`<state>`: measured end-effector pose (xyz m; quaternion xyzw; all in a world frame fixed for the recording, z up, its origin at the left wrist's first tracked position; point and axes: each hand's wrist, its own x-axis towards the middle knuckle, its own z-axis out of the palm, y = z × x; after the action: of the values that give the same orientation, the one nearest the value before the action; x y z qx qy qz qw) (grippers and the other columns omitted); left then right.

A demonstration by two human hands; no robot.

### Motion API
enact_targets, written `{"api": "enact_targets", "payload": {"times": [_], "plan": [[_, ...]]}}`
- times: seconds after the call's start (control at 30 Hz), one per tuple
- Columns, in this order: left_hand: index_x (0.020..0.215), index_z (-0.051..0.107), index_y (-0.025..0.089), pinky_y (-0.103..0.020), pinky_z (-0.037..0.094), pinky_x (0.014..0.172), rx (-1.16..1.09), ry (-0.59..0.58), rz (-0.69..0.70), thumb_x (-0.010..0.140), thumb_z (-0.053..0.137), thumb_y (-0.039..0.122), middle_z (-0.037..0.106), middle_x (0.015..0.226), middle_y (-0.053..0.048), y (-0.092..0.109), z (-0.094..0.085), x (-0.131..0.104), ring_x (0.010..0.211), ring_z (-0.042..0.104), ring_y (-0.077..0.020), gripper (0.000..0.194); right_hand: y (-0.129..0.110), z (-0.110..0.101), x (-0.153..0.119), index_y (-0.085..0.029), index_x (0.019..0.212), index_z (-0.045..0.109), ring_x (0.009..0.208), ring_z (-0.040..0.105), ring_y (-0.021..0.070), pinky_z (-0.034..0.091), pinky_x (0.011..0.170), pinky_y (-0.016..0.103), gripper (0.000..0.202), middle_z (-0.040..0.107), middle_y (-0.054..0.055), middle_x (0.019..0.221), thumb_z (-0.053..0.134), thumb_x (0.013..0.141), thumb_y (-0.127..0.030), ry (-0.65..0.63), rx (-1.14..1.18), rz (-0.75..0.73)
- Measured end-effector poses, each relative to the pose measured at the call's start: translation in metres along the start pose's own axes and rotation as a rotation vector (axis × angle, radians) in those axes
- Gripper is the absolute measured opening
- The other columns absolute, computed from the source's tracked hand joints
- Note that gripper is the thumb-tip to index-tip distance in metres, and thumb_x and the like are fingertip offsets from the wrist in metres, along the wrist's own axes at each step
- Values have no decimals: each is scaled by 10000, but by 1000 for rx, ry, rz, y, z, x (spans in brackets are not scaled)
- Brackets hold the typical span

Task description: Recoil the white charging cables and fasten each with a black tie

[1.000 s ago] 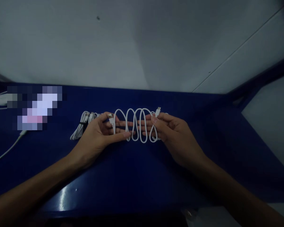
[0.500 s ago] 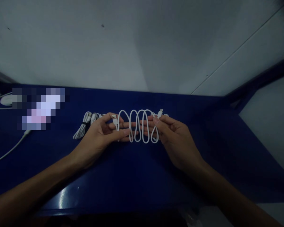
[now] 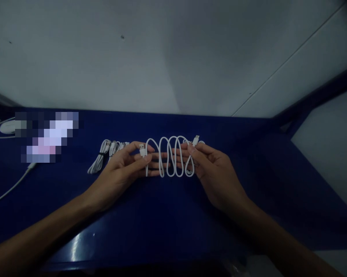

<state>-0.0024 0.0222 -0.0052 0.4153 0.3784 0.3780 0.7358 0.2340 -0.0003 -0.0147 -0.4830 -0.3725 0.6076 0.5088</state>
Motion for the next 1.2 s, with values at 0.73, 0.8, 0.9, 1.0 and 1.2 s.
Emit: {"api": "enact_targets", "payload": {"times": [0.73, 0.8, 0.9, 1.0, 1.2], "plan": [[1084, 607, 194, -408, 686, 1018, 54, 111, -2, 851, 952, 173, 831, 1286, -147, -6, 4, 2, 1138, 834, -304, 417, 2, 0, -5, -226, 1177, 835, 1202, 788, 316, 649, 1087, 506, 295, 799, 128, 1309, 796, 1017, -471, 54, -4, 38], [1085, 610, 192, -399, 688, 1014, 57, 108, 3, 853, 952, 172, 834, 1279, -143, -6, 3, 2, 1133, 835, -298, 414, 2, 0, -5, -228, 1173, 840, 1191, 792, 307, 650, 1085, 497, 287, 803, 124, 1301, 795, 1019, -466, 56, -3, 34], [1093, 615, 189, -392, 689, 1011, 73, 100, 4, 859, 950, 174, 835, 1278, -139, -5, 2, 1, 1121, 838, -288, 409, 0, 1, -7, -229, 1168, 848, 1151, 805, 299, 655, 1068, 489, 287, 817, 114, 1260, 799, 1017, -468, 58, 1, 22], [1089, 619, 183, -396, 690, 1006, 91, 94, 6, 859, 949, 178, 831, 1286, -146, -5, 1, 1, 1104, 842, -290, 402, 0, 2, -7, -231, 1157, 854, 1126, 811, 299, 663, 1047, 489, 286, 826, 106, 1224, 800, 1017, -474, 62, 7, 15], [1096, 612, 188, -345, 687, 977, 104, 59, 19, 887, 930, 185, 835, 1252, -127, -6, -1, 2, 1074, 844, -257, 380, 1, 2, -7, -245, 1171, 856, 1143, 805, 301, 658, 1052, 497, 277, 822, 101, 1250, 796, 1020, -469, 66, 7, 17]]}}
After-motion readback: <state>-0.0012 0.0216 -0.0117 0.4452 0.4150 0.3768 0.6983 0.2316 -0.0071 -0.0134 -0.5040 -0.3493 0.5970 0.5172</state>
